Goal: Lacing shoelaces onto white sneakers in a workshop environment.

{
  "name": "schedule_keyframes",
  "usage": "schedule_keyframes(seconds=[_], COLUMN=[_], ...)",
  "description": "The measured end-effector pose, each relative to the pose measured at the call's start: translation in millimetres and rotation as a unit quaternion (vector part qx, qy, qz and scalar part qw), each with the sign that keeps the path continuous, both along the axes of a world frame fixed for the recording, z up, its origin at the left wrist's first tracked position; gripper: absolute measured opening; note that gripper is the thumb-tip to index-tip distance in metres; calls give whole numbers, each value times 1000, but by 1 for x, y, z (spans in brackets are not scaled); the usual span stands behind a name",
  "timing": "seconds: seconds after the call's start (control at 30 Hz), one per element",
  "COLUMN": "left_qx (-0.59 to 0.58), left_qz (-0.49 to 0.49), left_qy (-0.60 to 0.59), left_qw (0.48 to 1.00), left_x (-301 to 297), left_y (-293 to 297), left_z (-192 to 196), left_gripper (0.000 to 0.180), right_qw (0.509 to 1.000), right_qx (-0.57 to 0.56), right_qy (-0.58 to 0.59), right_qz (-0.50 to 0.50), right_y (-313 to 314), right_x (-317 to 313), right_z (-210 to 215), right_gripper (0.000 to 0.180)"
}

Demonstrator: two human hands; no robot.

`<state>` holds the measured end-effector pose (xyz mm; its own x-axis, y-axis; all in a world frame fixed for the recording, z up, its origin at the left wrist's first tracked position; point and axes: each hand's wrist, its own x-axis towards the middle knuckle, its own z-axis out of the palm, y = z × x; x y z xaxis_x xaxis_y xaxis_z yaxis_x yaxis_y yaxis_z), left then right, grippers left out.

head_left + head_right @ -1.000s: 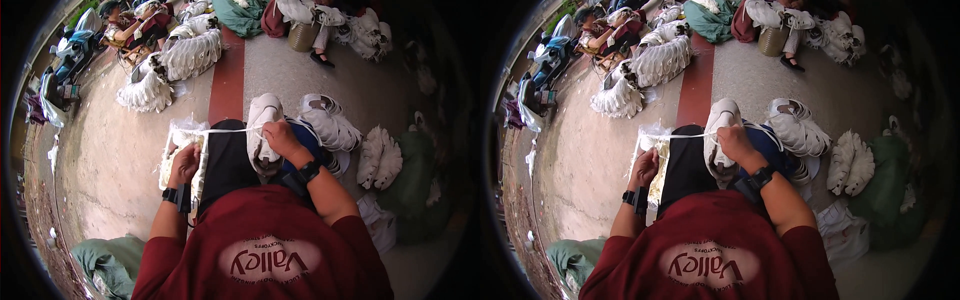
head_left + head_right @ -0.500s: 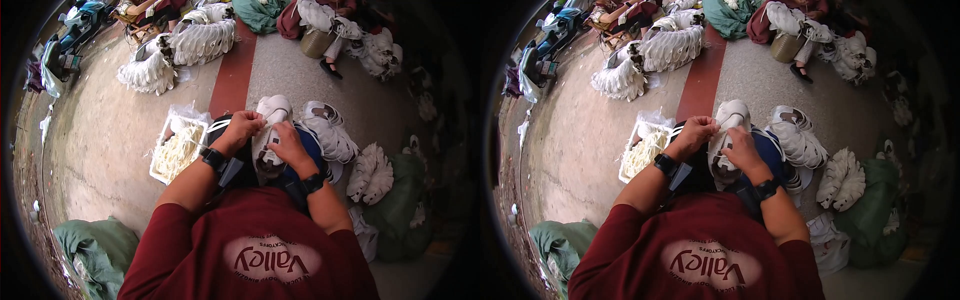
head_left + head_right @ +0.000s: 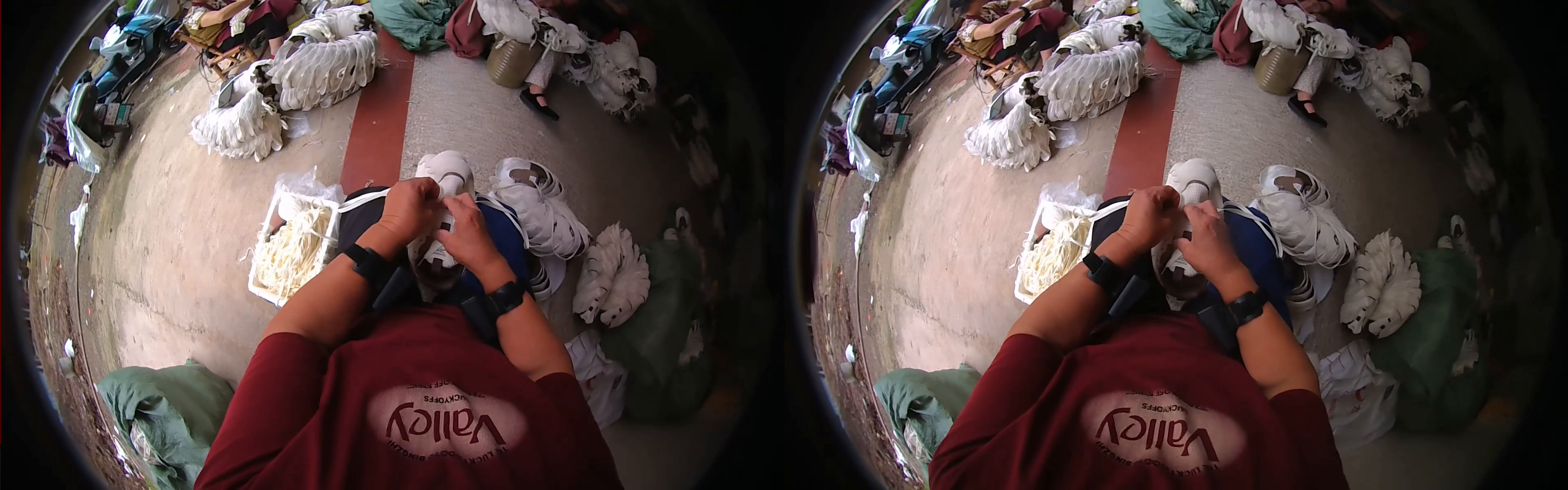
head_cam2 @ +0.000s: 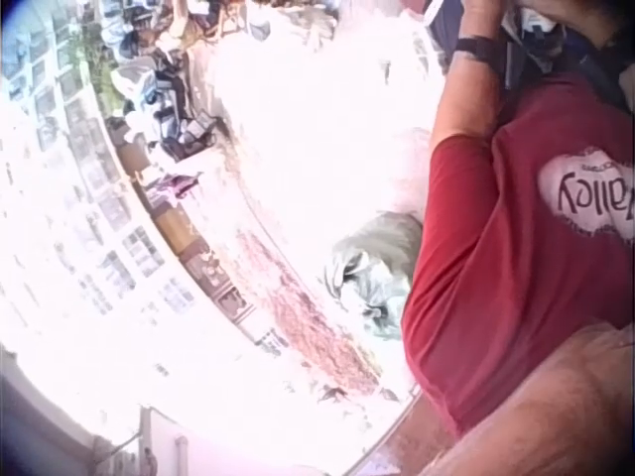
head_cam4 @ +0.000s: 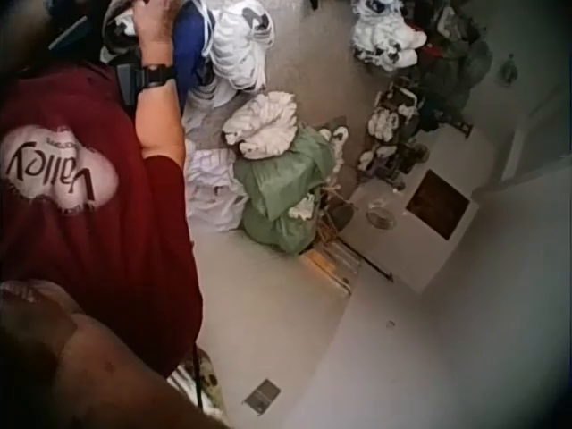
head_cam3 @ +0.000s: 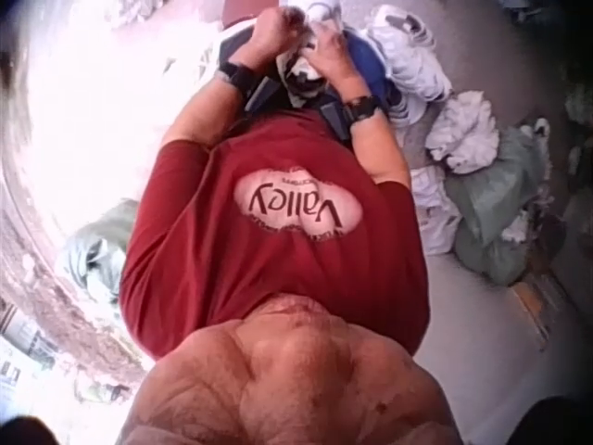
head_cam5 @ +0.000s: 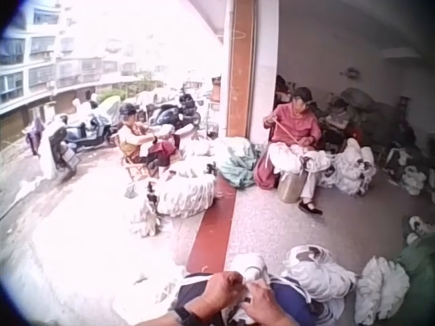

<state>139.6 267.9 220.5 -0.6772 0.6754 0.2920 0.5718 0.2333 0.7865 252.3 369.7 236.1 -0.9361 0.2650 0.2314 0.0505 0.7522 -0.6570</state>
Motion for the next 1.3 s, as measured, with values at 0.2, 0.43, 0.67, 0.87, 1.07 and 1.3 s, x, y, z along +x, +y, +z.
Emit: schedule_keyframes(seconds=[0.2,0.43,0.67,0.87,1.07,1.3], left_qx=[-23,-134,-252,-304,-86,-74], left_qz=[63,44,-65,-78,-115,-64], left_qy=[-164,108,213,206,-122,-101], left_qw=[984,984,942,927,982,990], left_x=[-9,5,24,0,-23,-7], left_y=[-8,-1,-9,3,-28,-21], left_z=[-2,-2,25,8,-11,-7], left_gripper=[18,14,11,12,14,15], right_qw=[997,994,987,982,976,966], right_qx=[-43,37,93,156,194,253], right_qy=[54,54,104,69,101,48], right_qz=[-31,-84,-79,-79,-27,-24], right_y=[-7,-3,-10,-2,-12,-11], right_x=[-6,-12,-16,-24,-23,-19], right_z=[-8,-17,-22,-30,-34,-19], right_gripper=[31,8,9,8,6,8])
